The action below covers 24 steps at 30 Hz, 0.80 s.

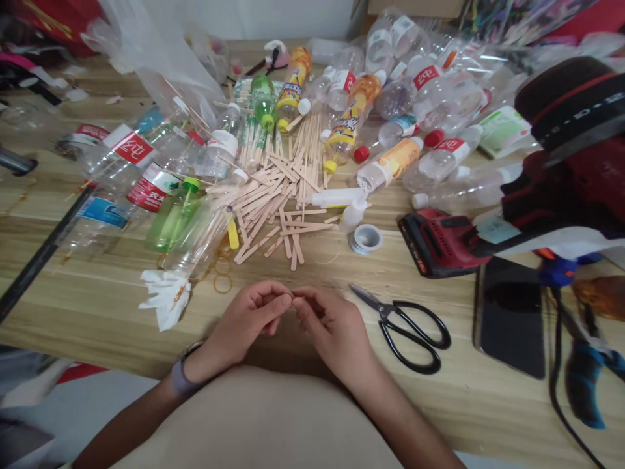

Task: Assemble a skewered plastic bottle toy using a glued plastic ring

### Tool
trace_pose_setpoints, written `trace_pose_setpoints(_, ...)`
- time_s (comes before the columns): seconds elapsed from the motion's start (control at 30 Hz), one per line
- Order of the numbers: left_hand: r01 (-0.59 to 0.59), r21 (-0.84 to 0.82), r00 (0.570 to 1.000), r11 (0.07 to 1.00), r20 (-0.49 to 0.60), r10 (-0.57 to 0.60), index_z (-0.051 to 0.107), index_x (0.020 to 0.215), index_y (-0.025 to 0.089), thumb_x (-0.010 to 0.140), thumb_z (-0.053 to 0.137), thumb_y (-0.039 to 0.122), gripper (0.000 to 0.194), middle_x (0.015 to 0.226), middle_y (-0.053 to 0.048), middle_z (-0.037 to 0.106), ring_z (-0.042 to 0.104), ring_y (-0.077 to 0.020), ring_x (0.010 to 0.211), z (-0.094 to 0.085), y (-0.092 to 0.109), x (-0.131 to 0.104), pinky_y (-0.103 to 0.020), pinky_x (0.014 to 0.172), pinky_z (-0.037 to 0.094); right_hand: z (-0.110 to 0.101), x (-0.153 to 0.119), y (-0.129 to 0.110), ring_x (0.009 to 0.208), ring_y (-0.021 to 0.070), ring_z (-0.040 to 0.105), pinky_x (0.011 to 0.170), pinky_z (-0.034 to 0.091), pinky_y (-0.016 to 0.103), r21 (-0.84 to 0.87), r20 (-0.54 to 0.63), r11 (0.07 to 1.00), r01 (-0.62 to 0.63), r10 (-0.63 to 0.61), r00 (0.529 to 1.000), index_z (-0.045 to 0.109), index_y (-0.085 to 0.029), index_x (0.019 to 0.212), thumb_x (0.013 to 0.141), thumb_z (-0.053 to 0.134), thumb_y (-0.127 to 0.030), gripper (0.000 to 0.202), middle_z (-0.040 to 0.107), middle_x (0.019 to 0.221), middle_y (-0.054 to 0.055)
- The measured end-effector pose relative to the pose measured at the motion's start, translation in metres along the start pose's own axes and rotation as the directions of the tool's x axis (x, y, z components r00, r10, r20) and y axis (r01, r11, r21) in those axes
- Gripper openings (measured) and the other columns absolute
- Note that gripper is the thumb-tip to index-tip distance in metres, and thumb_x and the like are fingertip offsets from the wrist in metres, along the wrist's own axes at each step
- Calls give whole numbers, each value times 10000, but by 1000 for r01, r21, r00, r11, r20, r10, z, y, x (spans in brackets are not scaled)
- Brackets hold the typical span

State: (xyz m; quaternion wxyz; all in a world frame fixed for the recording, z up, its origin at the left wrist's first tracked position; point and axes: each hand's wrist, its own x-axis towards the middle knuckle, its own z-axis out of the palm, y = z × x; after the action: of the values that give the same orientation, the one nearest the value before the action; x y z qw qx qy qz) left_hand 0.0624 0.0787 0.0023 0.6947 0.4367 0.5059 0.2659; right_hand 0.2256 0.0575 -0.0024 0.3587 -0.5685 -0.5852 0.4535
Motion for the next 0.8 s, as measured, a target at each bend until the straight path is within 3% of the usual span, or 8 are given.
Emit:
trace_pose_setpoints(0.17,-104,284,992,953,-32,118,625,826,178,876,555,353,195,545,62,520,477,-93,511,-1,0,-4,-218,509,334,-2,1,-2,498,142,601,459,465,238,-131,13,990,48,-47,999,701,-211,846,883,558,-264,157,670,603,-16)
trace_pose_setpoints(0.27,-162,424,981,891,-32,193,627,817,187,883,549,329,174,569,52,551,502,-104,544,-2,1,-5,-224,533,347,-2,1,0,505,137,581,469,455,236,-241,-3,961,134,-139,990,675,-212,798,886,556,-223,148,647,595,-18)
trace_pose_setpoints(0.37,-115,394,989,912,-38,141,608,795,186,876,543,317,168,556,54,548,500,-105,534,-3,2,-3,-224,532,352,-2,-1,3,542,130,596,502,485,240,-366,-17,898,246,-271,962,672,-212,820,896,544,-193,150,680,738,24)
trace_pose_setpoints(0.47,-32,263,999,964,11,30,589,772,182,862,553,347,191,531,64,528,471,-94,497,-5,3,1,-218,511,341,-2,-2,8,737,171,679,604,555,279,-451,-41,822,347,-408,912,671,-217,856,890,557,-180,124,687,1001,103)
trace_pose_setpoints(0.57,-1,181,998,984,63,-11,579,743,179,850,566,373,222,502,76,493,419,-79,468,-6,5,3,-213,498,316,-3,-3,9,912,213,694,736,580,333,-461,-37,781,420,-490,871,650,-222,852,876,566,-151,113,678,1070,121)
trace_pose_setpoints(0.67,-9,145,997,989,83,-3,579,740,176,846,572,382,232,498,81,477,397,-73,464,-8,8,2,-210,492,300,-3,-3,6,842,197,697,695,569,308,-394,-18,827,401,-444,896,628,-223,849,886,552,-148,114,711,973,85)
trace_pose_setpoints(0.8,-40,130,998,991,63,32,595,774,175,857,573,403,244,509,78,475,393,-74,470,-9,10,-1,-213,494,297,-1,-2,3,592,158,639,517,507,254,-272,-7,937,219,-229,973,622,-219,908,916,533,-212,90,693,726,7)
